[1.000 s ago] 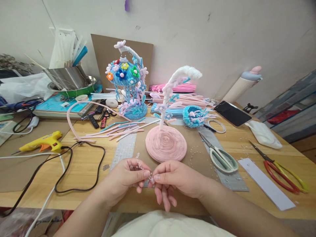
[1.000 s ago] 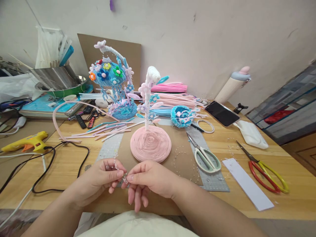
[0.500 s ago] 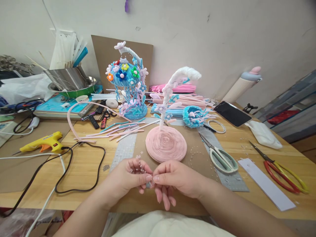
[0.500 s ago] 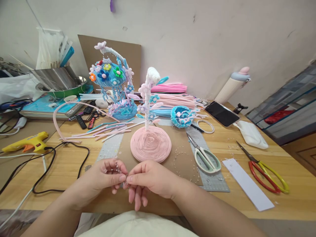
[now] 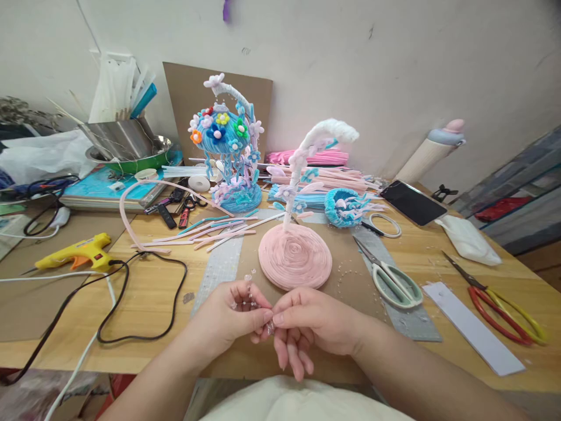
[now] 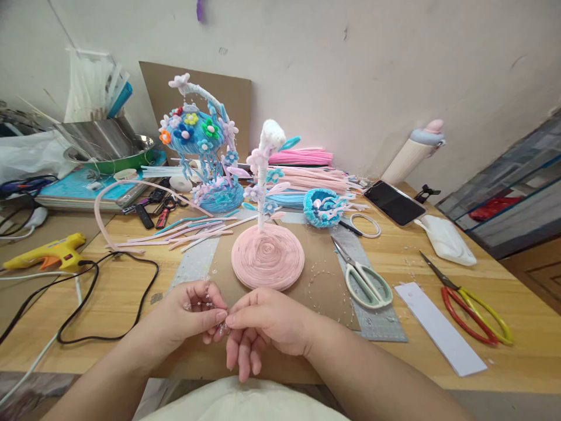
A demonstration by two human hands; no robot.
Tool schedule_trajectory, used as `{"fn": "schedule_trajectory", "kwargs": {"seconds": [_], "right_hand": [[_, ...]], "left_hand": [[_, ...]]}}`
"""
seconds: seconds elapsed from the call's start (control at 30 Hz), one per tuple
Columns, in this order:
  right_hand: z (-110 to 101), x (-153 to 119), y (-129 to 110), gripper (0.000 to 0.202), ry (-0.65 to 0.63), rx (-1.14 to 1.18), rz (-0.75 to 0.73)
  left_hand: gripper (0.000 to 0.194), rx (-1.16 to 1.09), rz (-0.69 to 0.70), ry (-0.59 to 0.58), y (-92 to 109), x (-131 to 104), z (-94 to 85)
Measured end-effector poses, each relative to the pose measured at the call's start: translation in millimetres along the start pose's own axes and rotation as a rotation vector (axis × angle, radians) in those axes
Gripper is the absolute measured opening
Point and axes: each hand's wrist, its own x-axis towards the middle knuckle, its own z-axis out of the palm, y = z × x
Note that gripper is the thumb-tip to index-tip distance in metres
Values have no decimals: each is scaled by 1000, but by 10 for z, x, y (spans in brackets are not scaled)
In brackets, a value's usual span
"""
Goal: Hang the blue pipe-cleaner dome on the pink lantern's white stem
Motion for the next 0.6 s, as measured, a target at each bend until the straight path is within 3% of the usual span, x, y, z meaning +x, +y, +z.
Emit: {"fn": "schedule_trajectory", "kwargs": {"seconds": [0.2, 0.6], "right_hand": [[-12, -2, -1, 32, -28, -23, 25], [66, -19, -44, 25, 99, -187, 57]], "left_hand": [[31, 40, -10, -47, -40, -9, -18], [27, 35, -9, -21, -66, 16, -51]]}}
